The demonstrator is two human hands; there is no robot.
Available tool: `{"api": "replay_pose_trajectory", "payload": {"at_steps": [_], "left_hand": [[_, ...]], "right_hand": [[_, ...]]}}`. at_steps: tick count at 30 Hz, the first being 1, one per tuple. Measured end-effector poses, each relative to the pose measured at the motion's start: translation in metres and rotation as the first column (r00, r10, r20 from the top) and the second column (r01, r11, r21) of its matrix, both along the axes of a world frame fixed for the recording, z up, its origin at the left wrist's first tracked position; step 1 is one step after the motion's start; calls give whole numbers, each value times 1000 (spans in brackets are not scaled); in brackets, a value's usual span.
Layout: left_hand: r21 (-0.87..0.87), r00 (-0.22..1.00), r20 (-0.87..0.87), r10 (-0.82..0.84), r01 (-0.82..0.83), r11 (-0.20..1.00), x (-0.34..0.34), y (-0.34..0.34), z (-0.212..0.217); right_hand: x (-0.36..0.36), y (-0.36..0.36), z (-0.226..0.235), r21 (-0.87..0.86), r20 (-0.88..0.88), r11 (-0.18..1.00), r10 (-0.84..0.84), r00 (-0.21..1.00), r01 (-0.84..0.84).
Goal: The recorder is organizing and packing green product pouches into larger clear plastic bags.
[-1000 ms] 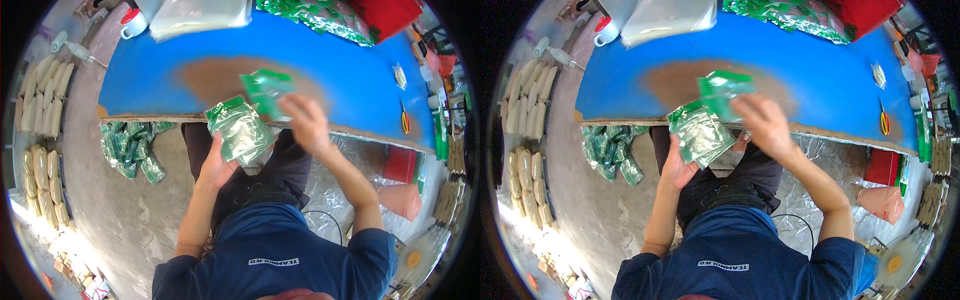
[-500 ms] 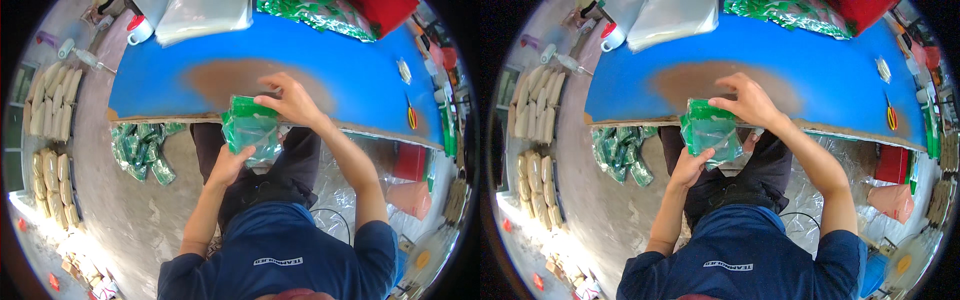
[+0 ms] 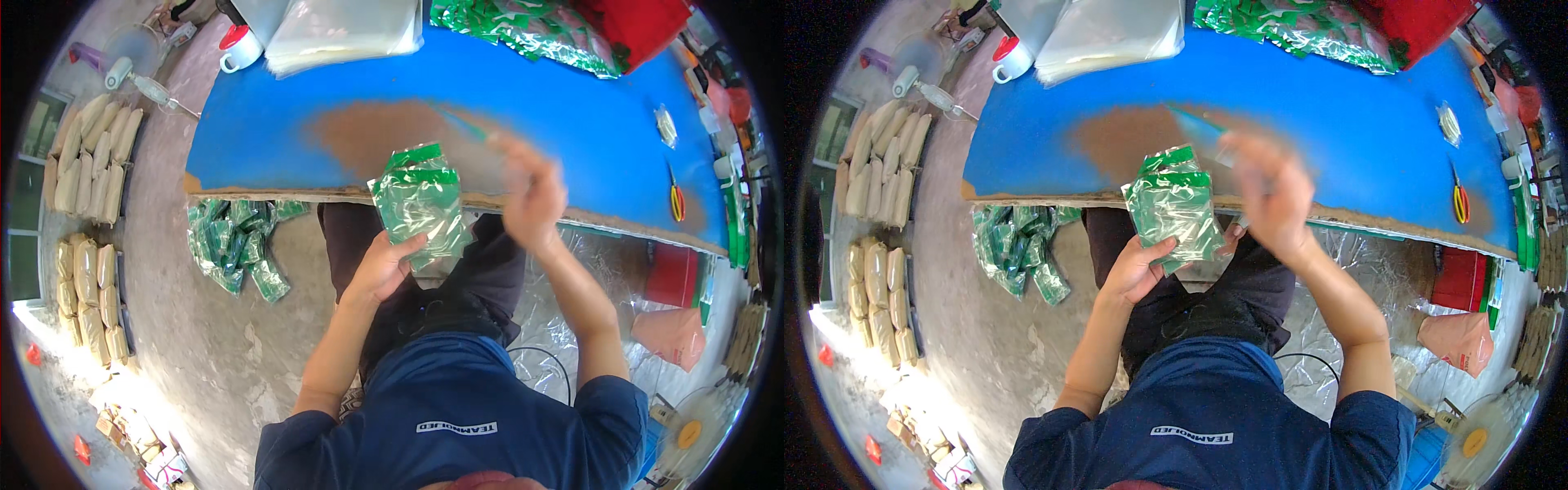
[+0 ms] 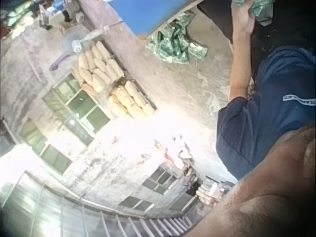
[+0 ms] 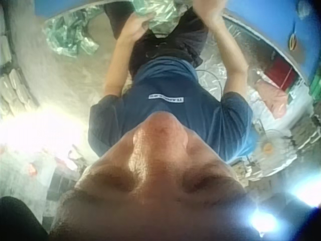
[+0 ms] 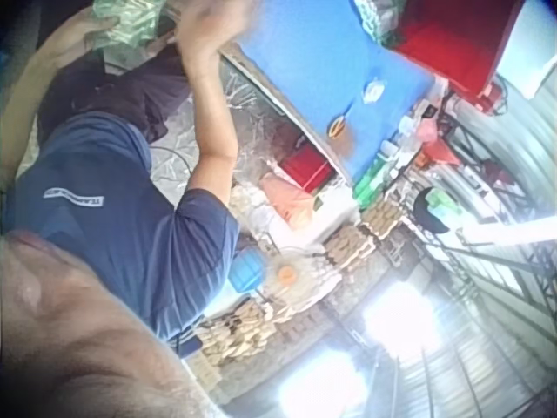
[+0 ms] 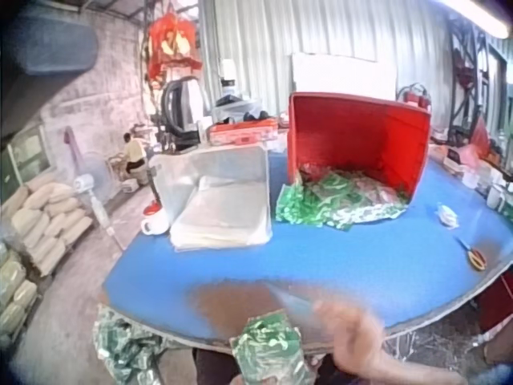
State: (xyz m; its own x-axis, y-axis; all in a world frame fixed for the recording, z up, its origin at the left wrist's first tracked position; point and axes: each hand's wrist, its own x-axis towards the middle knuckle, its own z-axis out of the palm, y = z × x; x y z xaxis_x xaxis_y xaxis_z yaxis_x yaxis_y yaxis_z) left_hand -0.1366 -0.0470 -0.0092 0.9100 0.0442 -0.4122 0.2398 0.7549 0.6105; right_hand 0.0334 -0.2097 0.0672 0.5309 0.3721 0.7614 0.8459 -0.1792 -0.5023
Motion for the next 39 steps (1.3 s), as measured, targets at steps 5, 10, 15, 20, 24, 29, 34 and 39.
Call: {"api": "replay_pose_trajectory", "payload": {"at_steps": [5,10,15,20,24,29,34,39], "left_hand": [[-429,992,100,82,-31,903,8,8,11],[252,955,247,166,-229,940,37,5,24],[808,928,326,-177,-177,562,98,48,59],[672,829,550,-105,-364,644,124,50,21],[704,839,543,-27,-438,558,115,34,10],[751,879,478,13,-416,512,104,21,10],[821,894,441,-85,-363,441,103,26,29],[956,926,166,-340,-66,285,117,16,71]], "right_hand": [[-25,-4,-51,-456,-82,713,562,823,-532],[-3,14,-14,-46,-391,969,205,897,-242],[51,27,8,208,-747,861,445,493,-464],[54,43,-65,160,-600,916,386,701,-368],[26,40,-46,63,-677,966,226,700,-251],[24,36,-60,154,-704,933,334,626,-325],[39,12,0,108,-665,925,340,666,-364],[71,0,76,-490,-414,693,349,841,-529]]}}
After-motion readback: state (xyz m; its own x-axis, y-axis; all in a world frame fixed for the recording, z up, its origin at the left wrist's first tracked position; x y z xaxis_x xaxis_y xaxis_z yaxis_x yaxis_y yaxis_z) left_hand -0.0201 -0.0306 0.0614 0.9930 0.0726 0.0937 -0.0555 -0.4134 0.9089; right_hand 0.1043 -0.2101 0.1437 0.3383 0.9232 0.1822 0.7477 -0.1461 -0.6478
